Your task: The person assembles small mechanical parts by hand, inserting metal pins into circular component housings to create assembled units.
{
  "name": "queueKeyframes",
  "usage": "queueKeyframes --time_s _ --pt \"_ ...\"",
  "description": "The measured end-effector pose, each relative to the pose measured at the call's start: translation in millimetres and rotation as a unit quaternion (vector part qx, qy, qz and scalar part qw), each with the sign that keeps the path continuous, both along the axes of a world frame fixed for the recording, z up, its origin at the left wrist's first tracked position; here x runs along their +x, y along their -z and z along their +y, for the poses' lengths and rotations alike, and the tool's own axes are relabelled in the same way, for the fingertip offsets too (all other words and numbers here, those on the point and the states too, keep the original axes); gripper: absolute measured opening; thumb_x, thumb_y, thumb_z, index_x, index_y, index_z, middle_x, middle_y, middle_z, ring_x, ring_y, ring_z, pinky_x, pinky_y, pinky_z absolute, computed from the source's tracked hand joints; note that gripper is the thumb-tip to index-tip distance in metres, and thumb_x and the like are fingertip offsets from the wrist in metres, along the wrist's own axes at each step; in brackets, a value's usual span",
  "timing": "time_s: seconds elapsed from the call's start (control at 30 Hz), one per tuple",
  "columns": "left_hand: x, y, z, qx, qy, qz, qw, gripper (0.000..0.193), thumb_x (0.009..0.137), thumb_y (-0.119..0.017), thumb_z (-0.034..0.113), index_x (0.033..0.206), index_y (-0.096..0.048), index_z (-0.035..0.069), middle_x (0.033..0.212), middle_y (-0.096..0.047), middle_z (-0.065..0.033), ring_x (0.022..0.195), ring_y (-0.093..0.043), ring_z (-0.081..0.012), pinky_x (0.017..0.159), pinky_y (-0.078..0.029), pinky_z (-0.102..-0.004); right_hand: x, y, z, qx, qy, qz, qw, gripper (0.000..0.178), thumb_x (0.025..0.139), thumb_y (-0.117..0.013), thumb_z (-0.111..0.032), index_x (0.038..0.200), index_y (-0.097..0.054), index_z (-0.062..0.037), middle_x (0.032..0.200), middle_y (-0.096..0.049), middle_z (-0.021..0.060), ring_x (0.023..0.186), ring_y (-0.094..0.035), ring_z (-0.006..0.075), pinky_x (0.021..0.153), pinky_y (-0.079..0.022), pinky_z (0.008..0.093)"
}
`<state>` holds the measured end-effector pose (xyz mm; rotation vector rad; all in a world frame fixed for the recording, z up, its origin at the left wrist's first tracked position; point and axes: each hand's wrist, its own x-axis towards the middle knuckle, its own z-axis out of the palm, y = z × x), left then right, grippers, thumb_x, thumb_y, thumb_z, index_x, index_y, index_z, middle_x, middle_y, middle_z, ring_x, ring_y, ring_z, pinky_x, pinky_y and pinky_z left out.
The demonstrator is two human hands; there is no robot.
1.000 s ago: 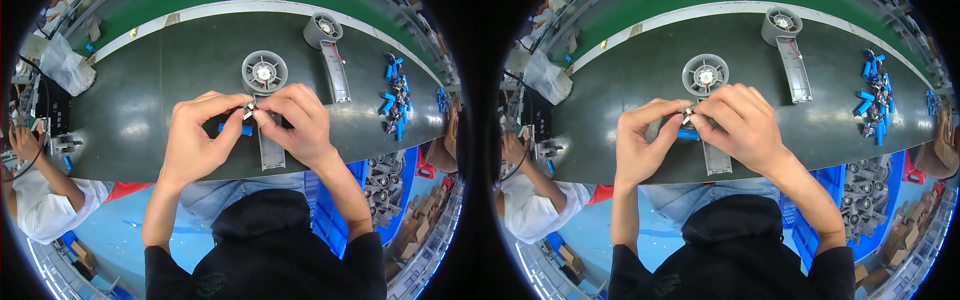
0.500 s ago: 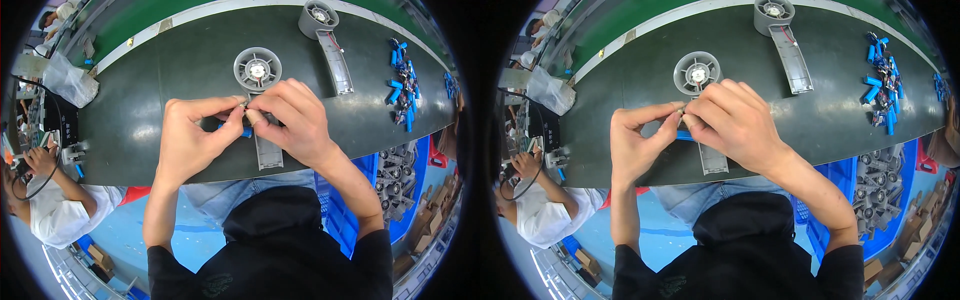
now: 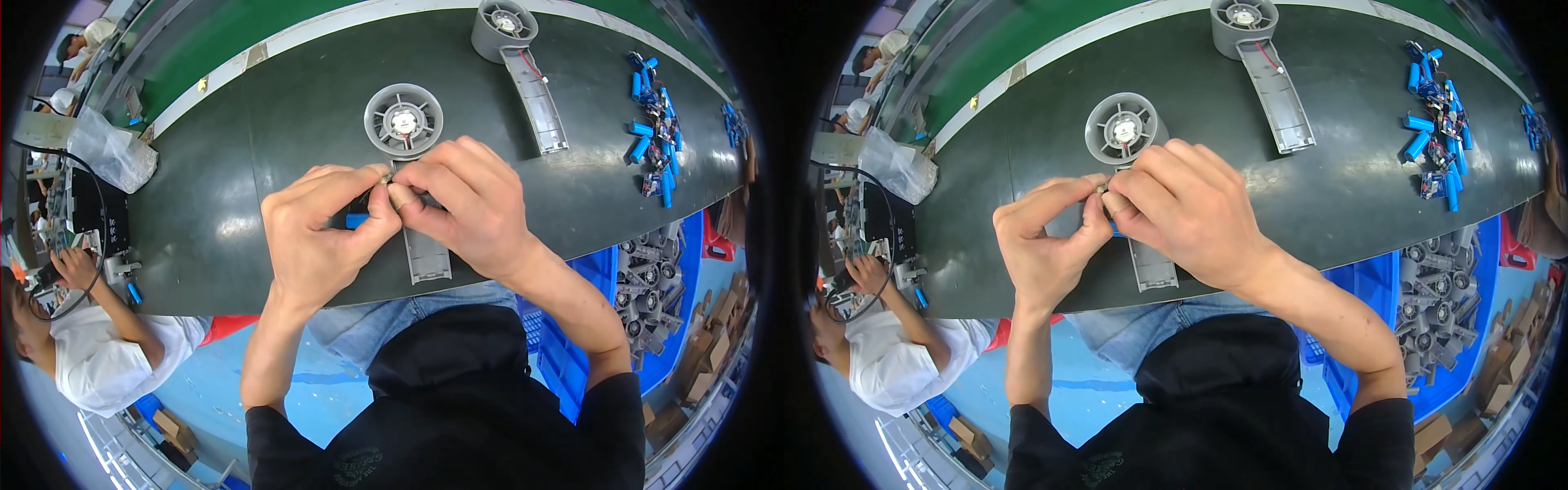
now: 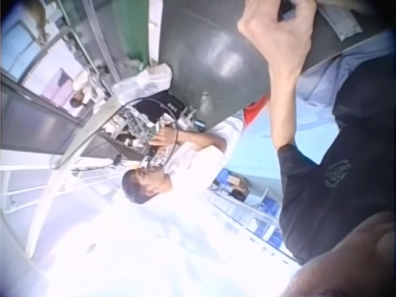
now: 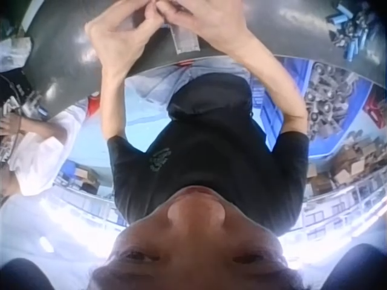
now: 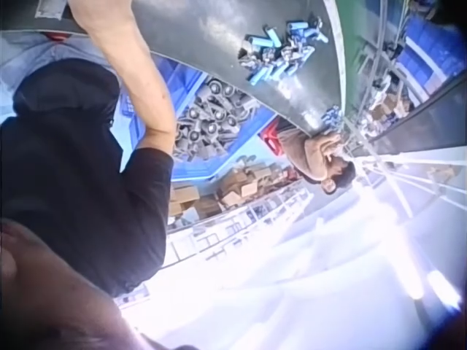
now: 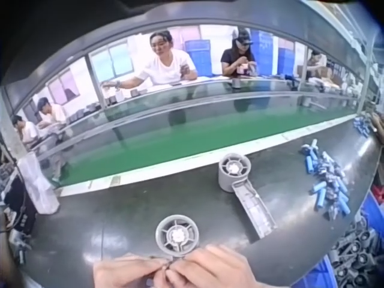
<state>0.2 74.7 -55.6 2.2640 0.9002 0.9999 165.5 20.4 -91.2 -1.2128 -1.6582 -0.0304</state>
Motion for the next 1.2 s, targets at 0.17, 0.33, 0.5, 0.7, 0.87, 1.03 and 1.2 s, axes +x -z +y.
queueKeyframes --time_s 0.17,0.33,0.5,0.7,0.87,1.03,1.2 --pt "0.1 3.6 -1.5 0.028 -0.004 -0.001 1.000 0.015 0.070 -0.073 -0.003 0.084 -0.073 0.000 0.074 -0.072 -0.0110 0.067 -0.070 -0.0224 0.065 -0.055 -0.0301 -1.3 -0.1 -1.2 -0.008 0.006 -0.009 1.000 0.022 0.065 -0.081 -0.004 0.081 -0.066 -0.0064 0.075 -0.061 0.0020 0.062 -0.055 0.0204 0.054 -0.042 0.0327" --pt "-3.2 -0.1 -1.0 0.016 0.004 0.007 1.000 0.016 0.070 -0.073 -0.004 0.086 -0.073 -0.001 0.075 -0.072 -0.0109 0.067 -0.070 -0.0222 0.066 -0.055 -0.0304 -0.8 -0.5 -0.8 -0.009 0.005 -0.015 1.000 0.022 0.066 -0.081 -0.004 0.081 -0.066 -0.0072 0.075 -0.061 0.0014 0.063 -0.055 0.0202 0.055 -0.041 0.0328" --pt "-0.9 -1.1 -1.2 0.034 0.015 0.000 0.999 0.016 0.072 -0.073 -0.005 0.088 -0.073 -0.002 0.076 -0.072 -0.0116 0.070 -0.071 -0.0233 0.067 -0.055 -0.0303 0.9 -2.7 -1.1 -0.010 0.003 -0.022 1.000 0.021 0.067 -0.081 -0.005 0.082 -0.066 -0.0073 0.075 -0.061 0.0013 0.064 -0.056 0.0197 0.056 -0.041 0.0326" --pt "-3.7 7.0 -8.4 -0.071 0.031 -0.044 0.996 0.030 0.076 -0.074 -0.004 0.106 -0.072 -0.003 0.092 -0.072 -0.0148 0.080 -0.072 -0.0244 0.071 -0.056 -0.0306 4.9 -2.3 -1.6 -0.034 0.019 0.006 0.999 0.018 0.071 -0.081 -0.005 0.084 -0.068 -0.0063 0.077 -0.062 0.0029 0.064 -0.056 0.0201 0.057 -0.042 0.0318" --pt "-2.0 16.6 -14.0 -0.004 -0.003 -0.061 0.998 0.036 0.076 -0.074 -0.008 0.111 -0.071 -0.002 0.097 -0.070 -0.0129 0.082 -0.069 -0.0230 0.071 -0.056 -0.0299 2.1 -19.2 -23.7 -0.142 0.061 0.105 0.982 0.029 0.077 -0.080 -0.003 0.104 -0.070 -0.0052 0.080 -0.062 0.0023 0.058 -0.051 0.0081 0.048 -0.036 0.0226" --pt "-1.2 21.0 -13.5 0.008 -0.005 -0.083 0.996 0.038 0.074 -0.074 -0.009 0.111 -0.071 -0.002 0.097 -0.070 -0.0126 0.082 -0.067 -0.0242 0.069 -0.054 -0.0311 1.6 -27.2 -54.6 -0.379 0.097 0.223 0.893 0.044 0.086 -0.076 -0.006 0.126 -0.059 0.0021 0.076 -0.061 -0.0001 0.056 -0.044 -0.0009 0.049 -0.035 0.0174" --pt "-1.1 19.3 -14.1 0.003 -0.013 -0.083 0.996 0.036 0.074 -0.074 -0.008 0.109 -0.071 -0.002 0.096 -0.070 -0.0129 0.082 -0.067 -0.0255 0.070 -0.054 -0.0329 -1.6 -27.2 -56.7 -0.436 0.044 0.289 0.851 0.046 0.090 -0.072 -0.005 0.132 -0.056 0.0048 0.079 -0.062 0.0004 0.058 -0.047 0.0004 0.051 -0.038 0.0180"
